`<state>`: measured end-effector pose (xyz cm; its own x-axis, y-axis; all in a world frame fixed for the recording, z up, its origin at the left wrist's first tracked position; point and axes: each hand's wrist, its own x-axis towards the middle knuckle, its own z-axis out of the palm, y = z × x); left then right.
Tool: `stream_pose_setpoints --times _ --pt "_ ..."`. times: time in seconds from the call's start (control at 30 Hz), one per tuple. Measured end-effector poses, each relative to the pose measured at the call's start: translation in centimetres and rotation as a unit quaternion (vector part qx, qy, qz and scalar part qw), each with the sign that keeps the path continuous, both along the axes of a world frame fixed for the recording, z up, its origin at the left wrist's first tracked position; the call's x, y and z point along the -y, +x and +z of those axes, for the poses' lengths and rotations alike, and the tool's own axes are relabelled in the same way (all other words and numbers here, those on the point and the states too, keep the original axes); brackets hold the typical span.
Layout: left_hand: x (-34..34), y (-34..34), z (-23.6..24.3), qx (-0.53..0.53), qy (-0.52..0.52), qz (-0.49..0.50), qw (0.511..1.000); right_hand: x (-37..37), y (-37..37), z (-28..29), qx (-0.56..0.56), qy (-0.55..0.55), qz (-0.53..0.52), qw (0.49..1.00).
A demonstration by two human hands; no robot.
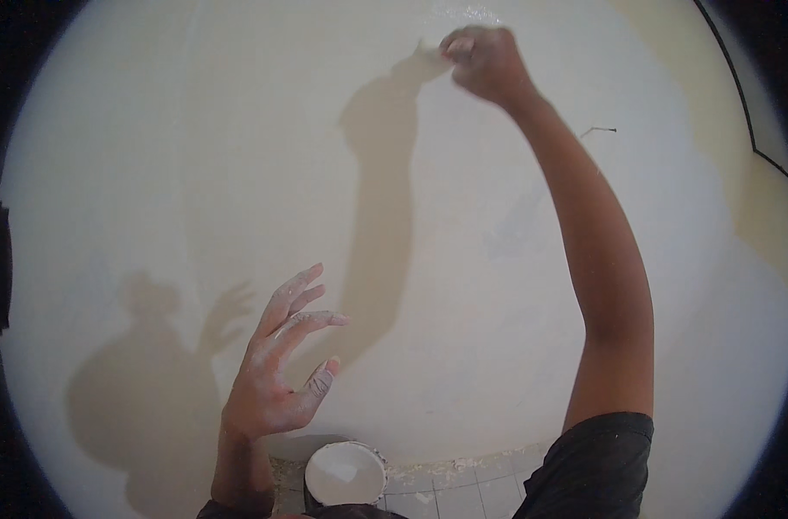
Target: The person applies plaster from a bucket onto a wall using a small spatula, patching holes and smoothing the surface.
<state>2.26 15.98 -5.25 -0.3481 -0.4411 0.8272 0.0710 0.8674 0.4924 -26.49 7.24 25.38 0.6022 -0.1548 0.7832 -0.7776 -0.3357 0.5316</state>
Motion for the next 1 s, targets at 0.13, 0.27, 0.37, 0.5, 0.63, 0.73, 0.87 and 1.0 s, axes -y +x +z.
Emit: stream_pose_setpoints --times 0.13,0.27,0.37,0.5,0.63,0.73,0.87,1.0 --pt "0.2 0.2 0.1 -0.003 0.016 -0.022 1.0 -1.1 1.3 -9.9 -0.093 0.089 0.018 0.992" --pt "0.2 0.2 0.8 0.008 0.016 -0.037 0.999 -3.2 0.6 -16.0 -0.002 0.261 0.002 0.965" --pt "0.3 0.1 1.0 0.017 0.025 -0.061 0.998 -4.7 0.7 -15.1 0.054 0.295 0.006 0.954" --pt "0.5 0.6 0.6 0.019 0.03 -0.087 0.996 -5.2 -0.4 -11.4 0.066 0.233 -0.045 0.969" --pt "0.3 0.4 0.7 0.006 0.026 -0.099 0.995 -3.9 -2.0 -5.3 0.068 0.154 0.002 0.986" --pt "0.3 0.6 1.4 0.009 0.024 -0.105 0.994 -2.9 -1.6 0.0 0.054 0.058 0.003 0.997" --pt "0.6 0.7 1.2 0.018 0.025 -0.086 0.996 -1.4 -0.7 5.4 -0.009 -0.087 0.01 0.996" --pt "0.7 0.1 0.5 0.003 0.039 -0.069 0.997 0.4 -1.3 5.7 -0.078 -0.201 0.025 0.976"
